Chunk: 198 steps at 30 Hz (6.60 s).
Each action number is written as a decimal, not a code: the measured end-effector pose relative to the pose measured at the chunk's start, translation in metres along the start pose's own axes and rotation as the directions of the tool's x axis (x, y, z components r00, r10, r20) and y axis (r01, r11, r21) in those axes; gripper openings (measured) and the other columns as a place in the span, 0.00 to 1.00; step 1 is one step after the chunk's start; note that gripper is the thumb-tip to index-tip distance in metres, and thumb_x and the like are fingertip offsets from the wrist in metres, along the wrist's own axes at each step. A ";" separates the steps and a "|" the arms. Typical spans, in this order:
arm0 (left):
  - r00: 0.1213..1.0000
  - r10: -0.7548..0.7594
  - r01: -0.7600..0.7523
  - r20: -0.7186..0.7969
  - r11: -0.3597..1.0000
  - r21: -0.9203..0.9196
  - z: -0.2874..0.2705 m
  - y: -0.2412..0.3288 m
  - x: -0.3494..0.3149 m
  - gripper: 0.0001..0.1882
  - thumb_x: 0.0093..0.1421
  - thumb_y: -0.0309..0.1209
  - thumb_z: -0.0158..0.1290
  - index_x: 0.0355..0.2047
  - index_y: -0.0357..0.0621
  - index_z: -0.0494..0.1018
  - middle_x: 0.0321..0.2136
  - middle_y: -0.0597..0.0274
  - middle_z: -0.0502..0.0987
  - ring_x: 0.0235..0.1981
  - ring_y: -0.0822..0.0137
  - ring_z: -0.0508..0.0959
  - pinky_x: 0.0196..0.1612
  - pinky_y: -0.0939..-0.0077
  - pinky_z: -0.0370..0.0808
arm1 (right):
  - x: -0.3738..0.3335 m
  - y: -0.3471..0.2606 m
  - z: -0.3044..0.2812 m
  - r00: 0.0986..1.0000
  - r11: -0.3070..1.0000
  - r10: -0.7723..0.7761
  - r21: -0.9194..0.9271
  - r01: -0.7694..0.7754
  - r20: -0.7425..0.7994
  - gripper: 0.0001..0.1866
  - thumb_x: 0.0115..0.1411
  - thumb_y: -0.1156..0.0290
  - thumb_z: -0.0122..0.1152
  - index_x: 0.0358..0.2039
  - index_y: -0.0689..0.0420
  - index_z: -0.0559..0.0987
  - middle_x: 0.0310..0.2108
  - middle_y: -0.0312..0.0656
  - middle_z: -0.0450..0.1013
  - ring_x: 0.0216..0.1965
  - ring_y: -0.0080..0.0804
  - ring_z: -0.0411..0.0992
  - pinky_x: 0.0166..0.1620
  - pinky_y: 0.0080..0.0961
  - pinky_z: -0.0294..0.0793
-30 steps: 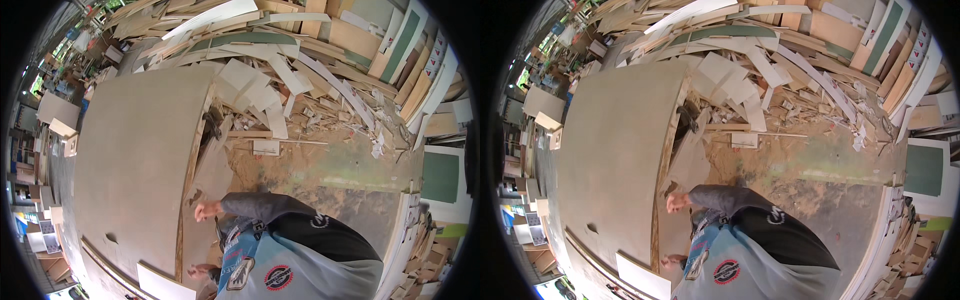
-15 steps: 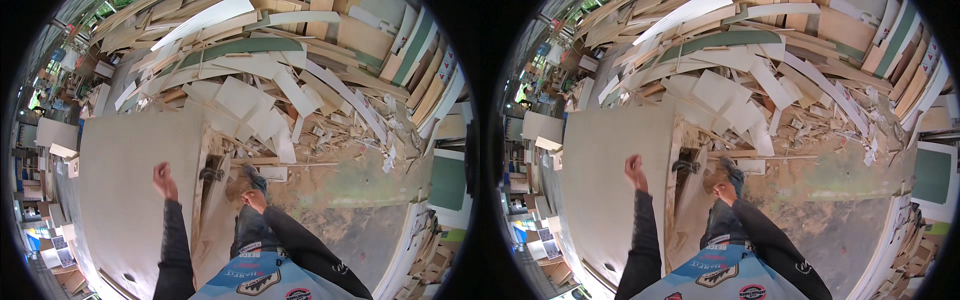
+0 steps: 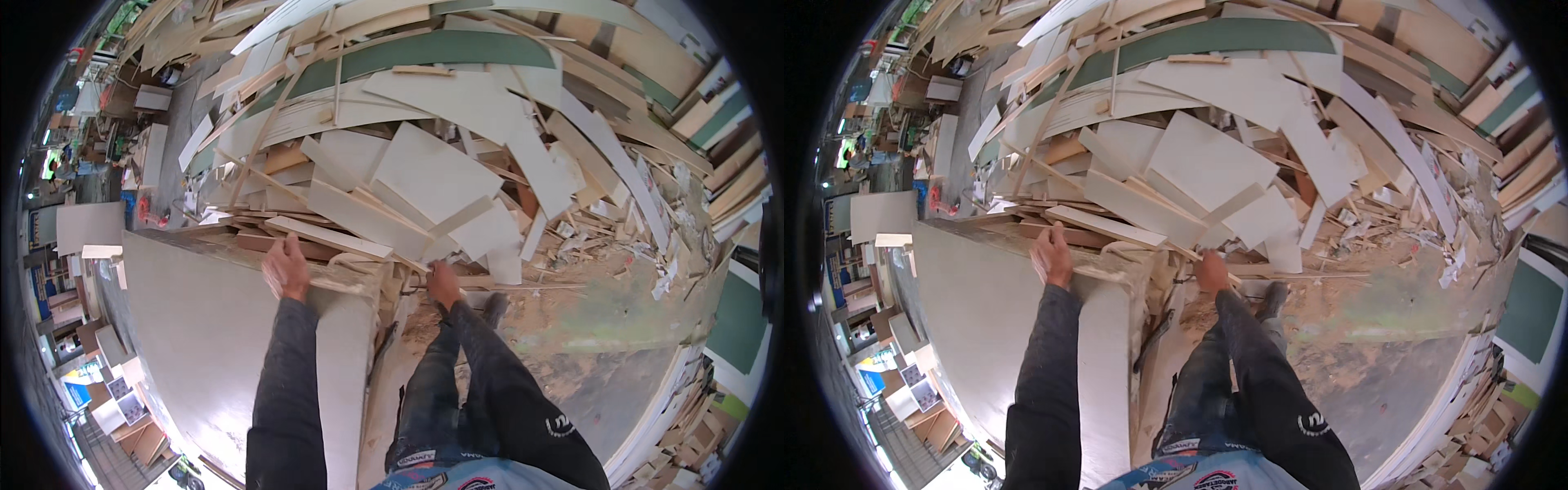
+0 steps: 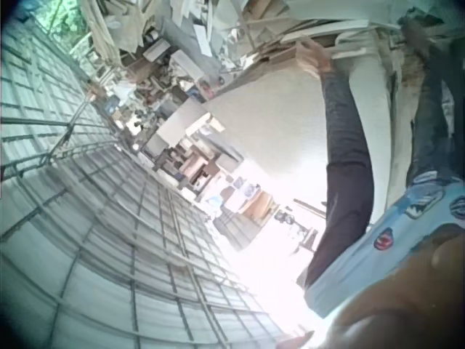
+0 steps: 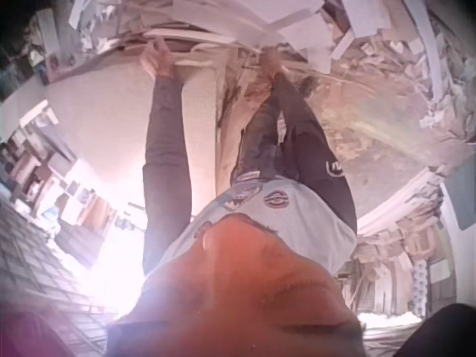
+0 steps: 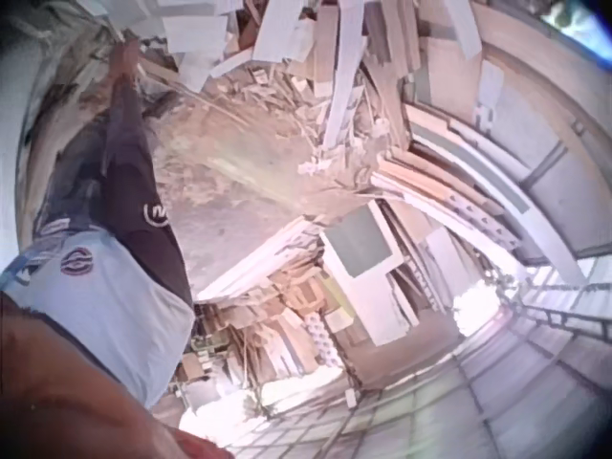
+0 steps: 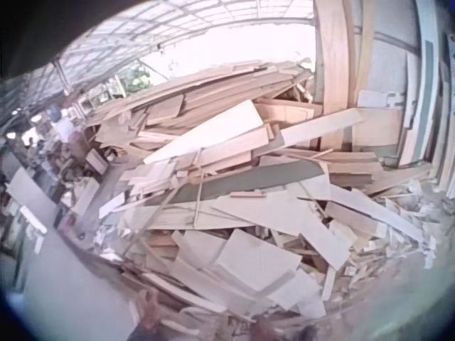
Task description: The person picks up various pieces of white laminated wood from a large pile of scrap material and places them on a work table, arranging some of them into right-angled configurations.
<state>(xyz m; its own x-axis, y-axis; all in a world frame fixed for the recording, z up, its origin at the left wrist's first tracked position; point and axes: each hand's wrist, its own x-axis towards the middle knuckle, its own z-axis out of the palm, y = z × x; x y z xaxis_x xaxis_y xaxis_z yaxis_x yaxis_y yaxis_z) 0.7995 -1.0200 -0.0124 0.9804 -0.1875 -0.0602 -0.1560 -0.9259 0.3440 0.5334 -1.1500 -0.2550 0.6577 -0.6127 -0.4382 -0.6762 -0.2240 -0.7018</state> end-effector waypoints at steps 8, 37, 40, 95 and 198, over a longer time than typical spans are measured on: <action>0.997 0.021 -0.026 0.068 0.997 0.077 0.004 0.016 0.011 0.19 0.63 0.43 0.50 0.24 0.41 0.76 0.25 0.55 0.79 0.32 0.52 0.78 0.43 0.58 0.70 | 0.109 -0.006 0.070 0.986 0.929 -0.140 -0.356 0.101 -0.085 0.30 0.52 0.74 0.56 0.57 0.66 0.66 0.53 0.59 0.64 0.56 0.56 0.63 0.58 0.47 0.65; 0.975 -0.105 0.070 0.194 0.981 0.180 -0.003 0.007 0.013 0.18 0.59 0.43 0.53 0.33 0.37 0.78 0.29 0.49 0.81 0.35 0.53 0.79 0.51 0.62 0.66 | 0.183 -0.044 0.057 0.935 0.987 0.160 -0.079 -0.142 0.317 0.53 0.39 0.54 0.75 0.66 0.50 0.61 0.59 0.57 0.57 0.64 0.64 0.51 0.61 0.55 0.59; 0.976 -0.101 0.063 0.193 0.979 0.194 -0.002 0.008 0.013 0.19 0.59 0.43 0.53 0.35 0.37 0.78 0.29 0.48 0.81 0.36 0.52 0.79 0.52 0.61 0.66 | 0.184 -0.046 0.068 0.959 0.957 0.142 -0.281 -0.070 0.246 0.49 0.37 0.58 0.74 0.63 0.52 0.65 0.60 0.57 0.55 0.65 0.65 0.49 0.60 0.56 0.60; 0.971 -0.118 0.087 0.208 0.985 0.152 -0.007 0.002 0.009 0.12 0.53 0.36 0.49 0.24 0.41 0.75 0.24 0.48 0.79 0.32 0.50 0.79 0.54 0.57 0.66 | 0.127 -0.433 -0.025 0.913 0.230 -0.386 0.972 -0.046 0.134 0.14 0.61 0.74 0.61 0.48 0.52 0.75 0.34 0.29 0.73 0.34 0.17 0.73 0.34 0.19 0.76; 0.957 -0.041 0.087 0.287 0.985 -0.150 -0.025 -0.009 0.015 0.18 0.48 0.38 0.52 0.35 0.38 0.74 0.23 0.50 0.78 0.26 0.50 0.80 0.47 0.57 0.73 | 0.447 -0.350 -0.248 0.883 0.872 -0.447 0.150 0.466 -0.144 0.17 0.62 0.64 0.64 0.40 0.68 0.78 0.33 0.42 0.76 0.32 0.26 0.75 0.35 0.26 0.78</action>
<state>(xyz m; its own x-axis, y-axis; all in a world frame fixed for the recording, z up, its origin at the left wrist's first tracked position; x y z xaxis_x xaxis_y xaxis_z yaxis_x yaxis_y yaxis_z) 0.8185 -1.0063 0.0075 0.9104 -0.2356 -0.3402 -0.0502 -0.8789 0.4743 0.9822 -1.5333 -0.0661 0.8349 -0.5503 0.0075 -0.2340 -0.3673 -0.9002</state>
